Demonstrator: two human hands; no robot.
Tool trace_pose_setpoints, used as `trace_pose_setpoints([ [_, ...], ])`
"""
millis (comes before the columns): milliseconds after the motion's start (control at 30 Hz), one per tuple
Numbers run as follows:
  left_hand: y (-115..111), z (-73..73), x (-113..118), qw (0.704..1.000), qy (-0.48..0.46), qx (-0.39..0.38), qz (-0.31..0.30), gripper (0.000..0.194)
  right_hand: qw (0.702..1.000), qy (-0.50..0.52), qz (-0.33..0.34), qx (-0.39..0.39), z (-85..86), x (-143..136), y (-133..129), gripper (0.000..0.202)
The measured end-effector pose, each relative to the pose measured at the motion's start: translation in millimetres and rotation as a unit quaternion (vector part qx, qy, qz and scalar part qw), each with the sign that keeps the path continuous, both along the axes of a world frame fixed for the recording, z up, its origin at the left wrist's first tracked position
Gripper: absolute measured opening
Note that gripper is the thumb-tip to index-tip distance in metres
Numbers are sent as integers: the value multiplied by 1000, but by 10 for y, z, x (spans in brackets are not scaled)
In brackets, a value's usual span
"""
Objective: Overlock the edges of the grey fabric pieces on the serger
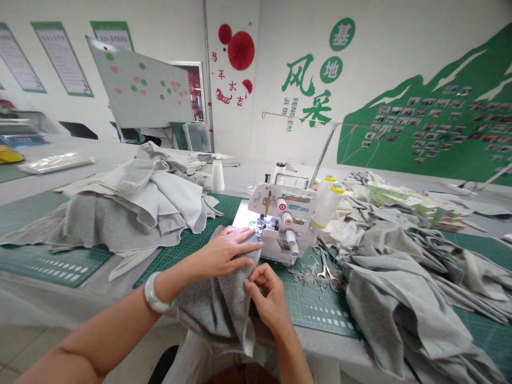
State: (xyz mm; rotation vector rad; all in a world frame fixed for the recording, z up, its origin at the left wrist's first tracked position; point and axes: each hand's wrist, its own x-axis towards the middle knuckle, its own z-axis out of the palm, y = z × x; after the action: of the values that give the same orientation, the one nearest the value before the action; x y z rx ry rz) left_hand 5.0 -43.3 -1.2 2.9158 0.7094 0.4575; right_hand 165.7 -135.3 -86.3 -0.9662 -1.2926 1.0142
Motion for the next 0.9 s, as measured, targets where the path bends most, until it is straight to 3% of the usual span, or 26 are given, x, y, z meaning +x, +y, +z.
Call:
trace_pose_setpoints([
  [633, 17, 111, -7, 999, 0, -44, 3, 47, 1000, -4, 4, -9, -34, -7, 10, 14],
  [800, 11, 99, -53, 999, -31, -37, 6, 45, 1000, -3, 3, -4, -19, -8, 8, 14],
  [900, 86, 139, -73, 996, -84, -26, 29, 33, 1000, 0, 4, -9, -14, -14, 8, 14],
])
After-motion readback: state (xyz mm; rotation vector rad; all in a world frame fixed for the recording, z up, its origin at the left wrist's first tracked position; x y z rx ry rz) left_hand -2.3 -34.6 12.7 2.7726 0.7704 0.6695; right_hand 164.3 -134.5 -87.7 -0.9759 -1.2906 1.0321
